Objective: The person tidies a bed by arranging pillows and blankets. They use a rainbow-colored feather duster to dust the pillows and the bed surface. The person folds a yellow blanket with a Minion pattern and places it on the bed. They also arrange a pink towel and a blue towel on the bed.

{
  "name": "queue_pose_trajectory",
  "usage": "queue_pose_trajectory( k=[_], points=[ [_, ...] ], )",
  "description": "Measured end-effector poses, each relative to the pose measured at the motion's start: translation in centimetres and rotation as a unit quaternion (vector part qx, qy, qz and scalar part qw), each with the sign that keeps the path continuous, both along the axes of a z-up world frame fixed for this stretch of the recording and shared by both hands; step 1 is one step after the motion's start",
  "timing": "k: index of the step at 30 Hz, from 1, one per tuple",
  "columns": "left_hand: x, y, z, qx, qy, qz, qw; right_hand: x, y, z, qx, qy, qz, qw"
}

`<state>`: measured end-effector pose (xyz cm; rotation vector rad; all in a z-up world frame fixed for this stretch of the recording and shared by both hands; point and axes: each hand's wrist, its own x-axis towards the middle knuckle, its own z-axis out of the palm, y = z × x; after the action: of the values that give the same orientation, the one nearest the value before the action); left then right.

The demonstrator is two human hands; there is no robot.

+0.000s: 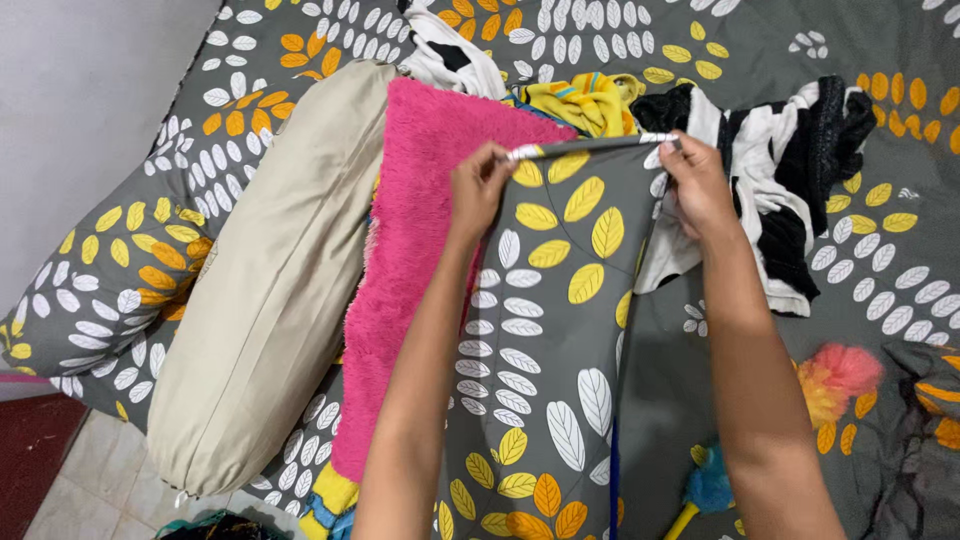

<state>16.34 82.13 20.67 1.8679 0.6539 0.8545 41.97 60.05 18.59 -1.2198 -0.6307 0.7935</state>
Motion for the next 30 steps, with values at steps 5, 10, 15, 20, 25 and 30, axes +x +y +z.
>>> queue_pose_trajectory(
  k=[5, 10, 15, 20, 25, 30],
  points=[
    [3.3, -2.5, 2.7, -0.049, 0.106, 0.164, 0.980, -2.8, 2.0, -1.1, -0.213, -0.418, -0.190, 0.863],
    [-0.5, -11.9, 1.7, 0.207, 0.168, 0.162, 0.950, -16.9, -3.0, 0.1, -0.163, -0.529, -0.212, 0.805],
    [-7.7, -16.2, -0.5, 0.357, 0.290, 0.084, 0.884, -22.0, -5.6, -2.1, -0.379, -0.622, 0.016, 0.685],
    [-15.4, -14.7, -4.5, 0.046, 0.256, 0.089, 0.961, -20.8, -8.6, -4.6, -0.317, -0.429, -0.066, 0.843],
    [-25.5, -23.2, -8.0, -0.025, 0.150, 0.075, 0.986, -26.9, -15.4, -10.6, -0.285, -0.241, -0.046, 0.927],
    [-34.4, -31.9, -10.2, -0.165, 0.144, 0.131, 0.967, -35.4, -25.2, -14.2, -0.210, -0.095, -0.026, 0.973]
  ],
)
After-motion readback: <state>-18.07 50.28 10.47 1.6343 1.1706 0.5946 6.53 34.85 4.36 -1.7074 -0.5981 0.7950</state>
